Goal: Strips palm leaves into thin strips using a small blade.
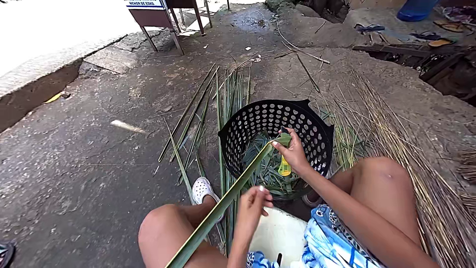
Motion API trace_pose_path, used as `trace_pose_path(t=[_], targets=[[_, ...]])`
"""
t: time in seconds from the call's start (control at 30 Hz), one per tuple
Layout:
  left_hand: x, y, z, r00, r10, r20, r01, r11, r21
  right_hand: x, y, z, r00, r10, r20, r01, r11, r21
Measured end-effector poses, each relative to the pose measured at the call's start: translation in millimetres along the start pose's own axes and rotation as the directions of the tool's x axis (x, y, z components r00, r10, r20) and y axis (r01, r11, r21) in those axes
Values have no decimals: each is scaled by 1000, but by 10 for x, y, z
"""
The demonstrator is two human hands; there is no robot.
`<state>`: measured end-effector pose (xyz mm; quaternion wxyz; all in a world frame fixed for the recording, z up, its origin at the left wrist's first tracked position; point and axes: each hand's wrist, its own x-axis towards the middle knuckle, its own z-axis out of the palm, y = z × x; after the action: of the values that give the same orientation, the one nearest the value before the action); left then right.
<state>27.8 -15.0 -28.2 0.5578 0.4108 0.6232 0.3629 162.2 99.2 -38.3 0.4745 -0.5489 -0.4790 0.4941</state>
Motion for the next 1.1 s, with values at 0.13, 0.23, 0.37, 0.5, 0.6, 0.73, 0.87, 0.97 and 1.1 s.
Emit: trace_pose_path(t=[0.13,0.23,0.37,0.5,0.6,0.73,0.87,0.97,1.1], targets=[[-134,284,151,743,650,158,-567,486,665,-35,-16,-30,984,-164,70,166,986,-25],[124,707,42,843,524,120,-385,435,814,-65,-37,-70,970,-222,101,227,973,-42],[605,1026,-7,984,-127,122,-37,530,847,-75,-56,-80,951,-283,127,298,946,-126],[576,1189,136,995,-100,-30,65,362,930,-190,-221,-33,989,27,142,19,948,-319],[545,1246,163,996,-43,-77,86,311,946,-297,-217,6,902,229,366,-23,871,-490],[529,1227,171,996,19,-90,81,299,951,-536,-211,106,934,-15,357,224,804,-550],[471,1180,225,995,51,-90,76,233,970,-475,-244,108,942,-314,117,317,722,-615],[470,1053,250,988,138,-65,32,229,973,-396,-469,49,986,-96,136,161,758,-632],[488,881,261,941,339,-4,-75,220,973,-329,-597,67,984,44,175,80,763,-641]])
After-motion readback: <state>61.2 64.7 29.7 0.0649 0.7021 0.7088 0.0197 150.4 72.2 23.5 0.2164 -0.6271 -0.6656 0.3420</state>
